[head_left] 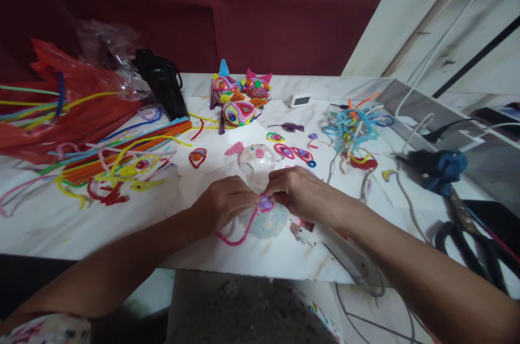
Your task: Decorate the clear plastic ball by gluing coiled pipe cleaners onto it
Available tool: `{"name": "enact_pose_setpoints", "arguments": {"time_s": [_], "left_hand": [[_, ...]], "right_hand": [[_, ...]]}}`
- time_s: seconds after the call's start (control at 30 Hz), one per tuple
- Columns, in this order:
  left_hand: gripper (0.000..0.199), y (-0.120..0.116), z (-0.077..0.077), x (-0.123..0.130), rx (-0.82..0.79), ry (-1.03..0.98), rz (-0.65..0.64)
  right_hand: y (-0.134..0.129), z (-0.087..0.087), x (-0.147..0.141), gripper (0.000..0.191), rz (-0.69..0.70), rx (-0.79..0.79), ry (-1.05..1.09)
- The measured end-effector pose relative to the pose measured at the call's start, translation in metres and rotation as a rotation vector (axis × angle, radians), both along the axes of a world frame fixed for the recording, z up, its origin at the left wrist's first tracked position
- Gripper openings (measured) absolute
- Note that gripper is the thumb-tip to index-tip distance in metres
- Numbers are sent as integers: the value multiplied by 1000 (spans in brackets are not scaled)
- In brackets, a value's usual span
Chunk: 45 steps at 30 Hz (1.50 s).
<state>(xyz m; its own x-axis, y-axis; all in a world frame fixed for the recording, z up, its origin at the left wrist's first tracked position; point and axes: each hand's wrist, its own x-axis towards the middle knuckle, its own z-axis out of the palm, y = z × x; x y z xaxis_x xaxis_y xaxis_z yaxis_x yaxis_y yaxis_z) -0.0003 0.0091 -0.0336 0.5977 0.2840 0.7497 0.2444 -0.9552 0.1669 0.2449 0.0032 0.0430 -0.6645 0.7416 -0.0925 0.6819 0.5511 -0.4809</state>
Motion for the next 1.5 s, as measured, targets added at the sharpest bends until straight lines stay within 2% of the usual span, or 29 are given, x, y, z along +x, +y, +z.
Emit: {"name": "enact_pose_setpoints", "arguments": {"time_s": [0.17,0.3,0.4,0.57,0.73,0.97,1.13,1.37,1.5], "left_hand": [[24,3,2,3,69,2,-17],[24,7,3,1,51,12,-8],[20,8,4,-3,5,103,30],[17,7,17,-6,-100,278,66],[19,4,33,-5,-184,376,73],[19,4,41,-3,-119,432,63],[19,6,40,-3,-114,433,71],[15,16,27,2,-26,456,68],[11,17,31,0,-34,471,47]], "right_hand": [[2,-3,1,31,-22,-12,31],[4,-4,1,30,-30,-28,57],[4,-3,1,31,-30,-35,79],[3,-4,1,33,-52,-38,107],[2,-6,3,27,-107,-28,101],[-2,-4,8,27,-110,10,85],[-6,-5,11,26,-84,18,84],[-8,-9,12,21,-60,29,55],[-9,-10,11,23,-35,62,46]]}}
